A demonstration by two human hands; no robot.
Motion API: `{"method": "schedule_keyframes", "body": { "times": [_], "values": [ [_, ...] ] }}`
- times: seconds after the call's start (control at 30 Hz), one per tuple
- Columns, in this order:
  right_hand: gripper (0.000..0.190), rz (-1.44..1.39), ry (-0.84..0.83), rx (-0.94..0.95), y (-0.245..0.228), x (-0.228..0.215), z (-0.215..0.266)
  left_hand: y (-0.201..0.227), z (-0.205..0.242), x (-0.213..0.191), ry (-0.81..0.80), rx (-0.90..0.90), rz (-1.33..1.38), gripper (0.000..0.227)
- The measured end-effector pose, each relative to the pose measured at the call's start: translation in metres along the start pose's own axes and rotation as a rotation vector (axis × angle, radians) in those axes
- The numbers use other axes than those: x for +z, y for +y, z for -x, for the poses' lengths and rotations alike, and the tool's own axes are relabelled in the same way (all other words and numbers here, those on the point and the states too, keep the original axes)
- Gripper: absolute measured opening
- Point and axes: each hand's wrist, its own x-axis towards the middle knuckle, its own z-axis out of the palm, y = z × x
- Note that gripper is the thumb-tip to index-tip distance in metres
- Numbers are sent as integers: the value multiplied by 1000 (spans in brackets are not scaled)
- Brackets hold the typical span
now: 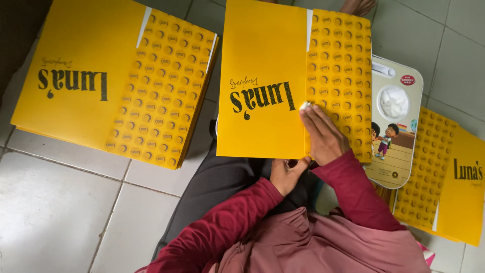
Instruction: Applying glue to the edges of yellow cardboard folders and pressing them together
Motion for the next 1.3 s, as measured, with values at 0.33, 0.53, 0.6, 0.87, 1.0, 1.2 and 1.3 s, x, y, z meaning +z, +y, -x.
{"method": "schedule_keyframes", "body": {
  "times": [0.33, 0.53, 0.6, 0.87, 1.0, 1.2, 1.3],
  "values": [
    [37, -228, -94, 184, -66, -37, 49, 5, 1, -1, 18, 133, -5, 34],
    [40, -155, -88, 180, -42, -22, 34, -10, -1, -1, 11, 24, -24, 19],
    [47, -105, -115, 203, -20, -12, 29, -18, -1, -1, 4, -21, 9, 25],
    [55, -69, -176, 249, -9, 2, 68, -32, -5, -5, -14, -27, 33, 24],
    [52, -116, -175, 305, -58, -38, 75, -22, -5, -4, 0, 36, -1, 22],
    [59, 72, -237, 306, -34, -22, 51, -42, -3, -5, -24, -28, -3, 27],
    [65, 117, -271, 350, -6, -6, 21, 16, 0, -2, -25, -11, -14, 26]
  ]
}}
